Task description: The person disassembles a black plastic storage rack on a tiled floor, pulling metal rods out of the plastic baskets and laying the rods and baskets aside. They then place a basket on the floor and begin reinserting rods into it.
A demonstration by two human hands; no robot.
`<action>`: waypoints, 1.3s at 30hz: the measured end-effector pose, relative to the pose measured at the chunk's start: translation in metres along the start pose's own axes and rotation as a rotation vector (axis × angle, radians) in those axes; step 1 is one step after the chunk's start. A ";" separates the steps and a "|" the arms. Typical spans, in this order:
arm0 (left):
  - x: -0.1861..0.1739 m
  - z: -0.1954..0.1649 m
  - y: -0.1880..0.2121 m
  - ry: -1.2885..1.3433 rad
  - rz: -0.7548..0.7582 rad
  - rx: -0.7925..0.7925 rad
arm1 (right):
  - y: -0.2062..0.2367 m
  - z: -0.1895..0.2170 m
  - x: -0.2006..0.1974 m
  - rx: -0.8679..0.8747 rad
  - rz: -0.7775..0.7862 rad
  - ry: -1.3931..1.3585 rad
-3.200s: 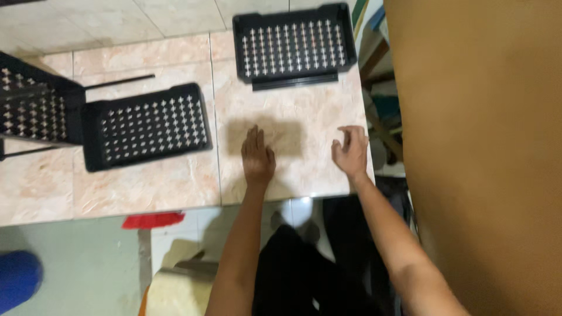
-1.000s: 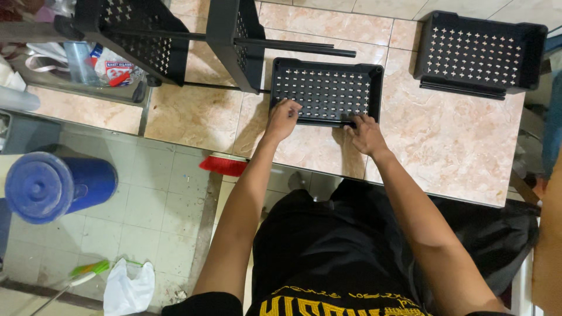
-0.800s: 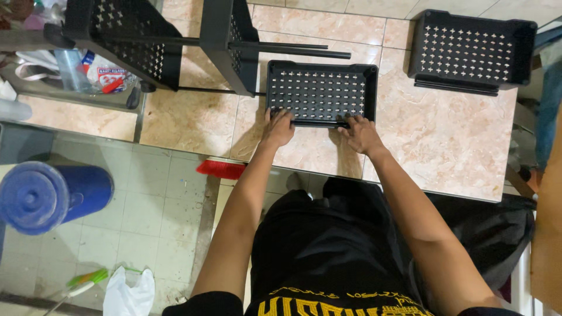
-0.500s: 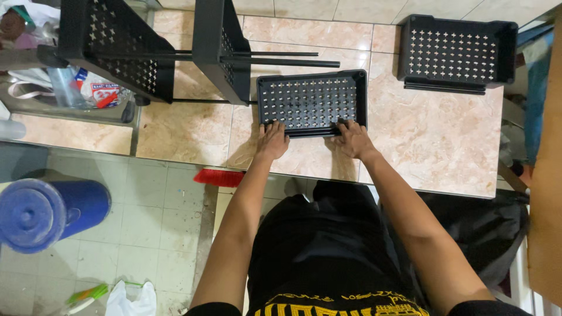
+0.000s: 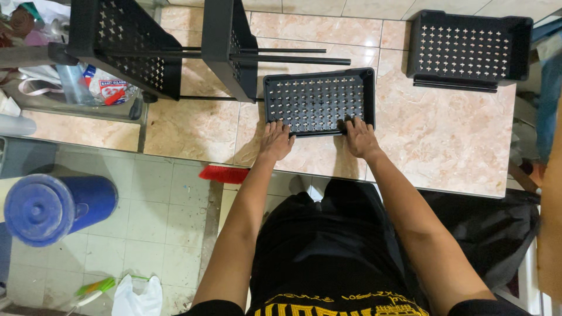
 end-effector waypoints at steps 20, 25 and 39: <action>-0.032 0.013 -0.009 0.726 -0.170 -0.083 | 0.002 -0.027 -0.019 0.105 -0.242 -0.776; -0.032 0.027 -0.019 1.172 -0.127 -0.163 | 0.014 -0.054 -0.017 0.332 -0.540 -1.323; -0.037 0.047 -0.004 1.445 -0.185 -0.235 | 0.041 -0.085 -0.029 0.315 -0.861 -1.536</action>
Point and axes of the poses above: each hand's wrist, its own y-axis away from the middle knuckle, its own x-axis out of the palm, z = x × y, the point moved 7 cm from there along -y, towards the middle knuckle, and after that the axes turned 11 degrees about -x, right-handed, at the moved point
